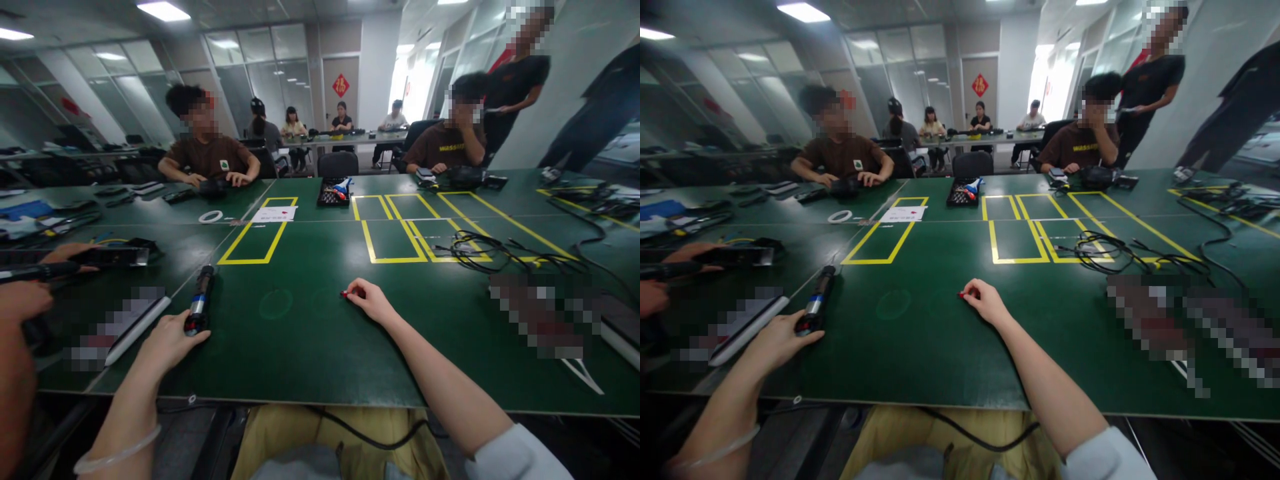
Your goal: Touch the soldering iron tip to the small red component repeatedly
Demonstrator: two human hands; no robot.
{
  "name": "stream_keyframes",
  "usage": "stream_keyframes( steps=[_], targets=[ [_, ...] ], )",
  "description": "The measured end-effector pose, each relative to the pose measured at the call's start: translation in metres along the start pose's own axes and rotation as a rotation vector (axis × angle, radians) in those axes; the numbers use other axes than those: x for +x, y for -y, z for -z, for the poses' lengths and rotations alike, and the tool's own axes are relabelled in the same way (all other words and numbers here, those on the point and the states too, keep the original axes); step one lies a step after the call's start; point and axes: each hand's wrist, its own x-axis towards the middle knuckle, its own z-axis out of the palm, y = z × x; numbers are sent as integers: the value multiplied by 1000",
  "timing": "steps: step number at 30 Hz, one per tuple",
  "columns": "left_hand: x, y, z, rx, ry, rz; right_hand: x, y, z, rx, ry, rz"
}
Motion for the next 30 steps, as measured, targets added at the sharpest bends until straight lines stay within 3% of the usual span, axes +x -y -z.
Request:
stream_keyframes(
  steps=[4, 12, 17, 23, 30],
  targets=[
    [-6, -42, 0, -30, 67, -125, 0, 1, -2, -19, -2, -1],
    [-24, -176, 3, -64, 79, -378, 0, 4, -4, -8, -13, 26],
    [-28, -239, -7, -136, 49, -504, -1, 7, -6, 17, -18, 64],
    [-32, -278, -17, -224, 48, -575, -1, 3, -10, 14, -43, 96],
    [-39, -291, -18, -258, 40, -582, 4, 0, -14, -61, -22, 97]
  ],
)
